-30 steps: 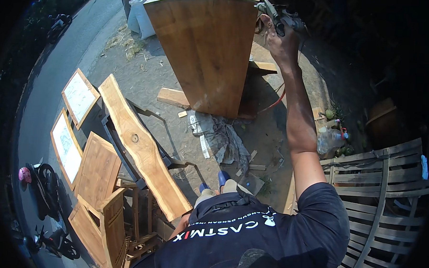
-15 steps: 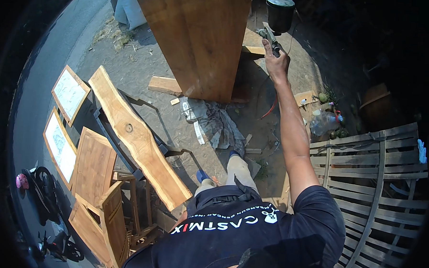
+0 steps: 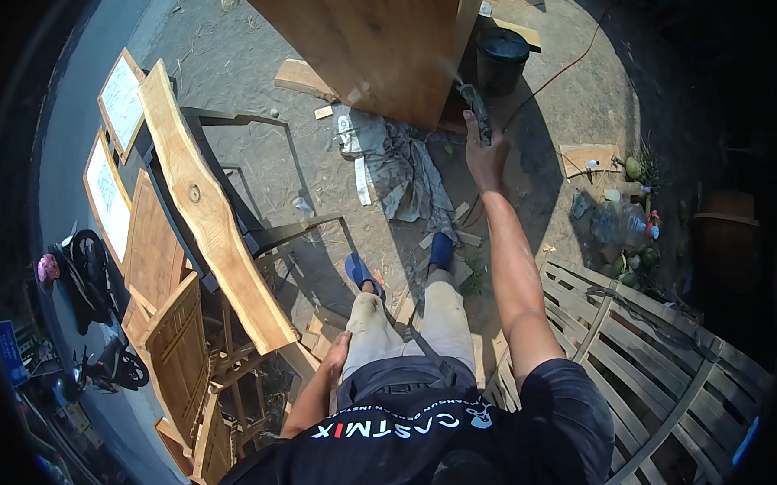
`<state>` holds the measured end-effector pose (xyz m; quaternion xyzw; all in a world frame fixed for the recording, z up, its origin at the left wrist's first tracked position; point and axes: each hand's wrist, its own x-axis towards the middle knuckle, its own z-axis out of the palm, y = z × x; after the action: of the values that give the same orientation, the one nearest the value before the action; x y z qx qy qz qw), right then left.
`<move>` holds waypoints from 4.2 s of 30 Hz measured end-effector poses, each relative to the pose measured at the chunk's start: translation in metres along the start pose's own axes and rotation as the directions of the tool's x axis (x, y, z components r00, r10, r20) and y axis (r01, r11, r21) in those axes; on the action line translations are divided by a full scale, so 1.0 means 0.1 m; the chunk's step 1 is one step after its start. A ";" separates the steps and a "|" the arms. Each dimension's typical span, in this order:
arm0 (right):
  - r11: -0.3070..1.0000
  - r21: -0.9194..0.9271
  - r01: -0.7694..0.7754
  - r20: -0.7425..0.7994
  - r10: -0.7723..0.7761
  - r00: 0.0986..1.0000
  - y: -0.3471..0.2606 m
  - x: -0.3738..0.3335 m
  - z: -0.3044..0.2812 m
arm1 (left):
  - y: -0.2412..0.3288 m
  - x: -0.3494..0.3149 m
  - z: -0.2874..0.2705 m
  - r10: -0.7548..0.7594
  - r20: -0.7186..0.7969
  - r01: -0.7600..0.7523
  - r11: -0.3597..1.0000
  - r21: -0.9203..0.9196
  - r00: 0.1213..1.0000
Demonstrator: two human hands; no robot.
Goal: The person spray paints a wooden cabinet or storage unit using a spray gun, covering the top and sides of the piece.
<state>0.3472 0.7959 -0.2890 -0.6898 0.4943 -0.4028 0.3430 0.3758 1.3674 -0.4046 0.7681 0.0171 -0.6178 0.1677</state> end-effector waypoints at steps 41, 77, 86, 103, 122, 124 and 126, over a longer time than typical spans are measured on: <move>0.957 -0.289 0.011 0.138 0.030 0.990 4.90 -1.37 3.89 | -0.43 1.56 0.33 0.072 -0.375 0.013 0.975 0.221 0.924; 0.923 -0.174 0.343 0.050 -0.340 0.939 -1.92 -0.10 2.30 | -1.85 1.56 -0.46 0.238 -0.208 -0.221 0.970 0.105 0.949; 0.883 -0.153 0.445 -0.122 -0.463 0.878 -3.62 0.35 1.43 | -2.23 0.71 -0.79 -0.088 -0.039 0.084 0.991 -0.104 0.995; 0.964 -0.178 0.199 -0.047 -0.210 0.976 -2.28 -0.19 1.39 | -2.28 0.63 -1.07 -0.087 0.004 0.087 0.995 -0.040 0.996; 0.928 -0.077 0.364 -0.094 -0.371 0.924 -3.71 0.18 1.92 | -2.81 0.74 -1.81 0.223 0.172 -0.280 0.822 0.496 0.960; 0.919 -0.070 0.388 -0.137 -0.394 0.909 -4.01 0.23 1.92 | -2.89 0.82 -1.97 0.228 0.156 -0.275 0.840 0.468 0.961; 0.907 -0.072 0.415 -0.177 -0.421 0.890 -4.24 0.27 1.90 | -2.95 0.84 -2.12 0.203 0.177 -0.265 0.827 0.496 0.963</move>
<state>0.6942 0.9009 0.0027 -0.7440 0.3712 -0.5225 0.1888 0.5266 1.6897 -0.5165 0.7436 -0.2529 -0.6182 0.0314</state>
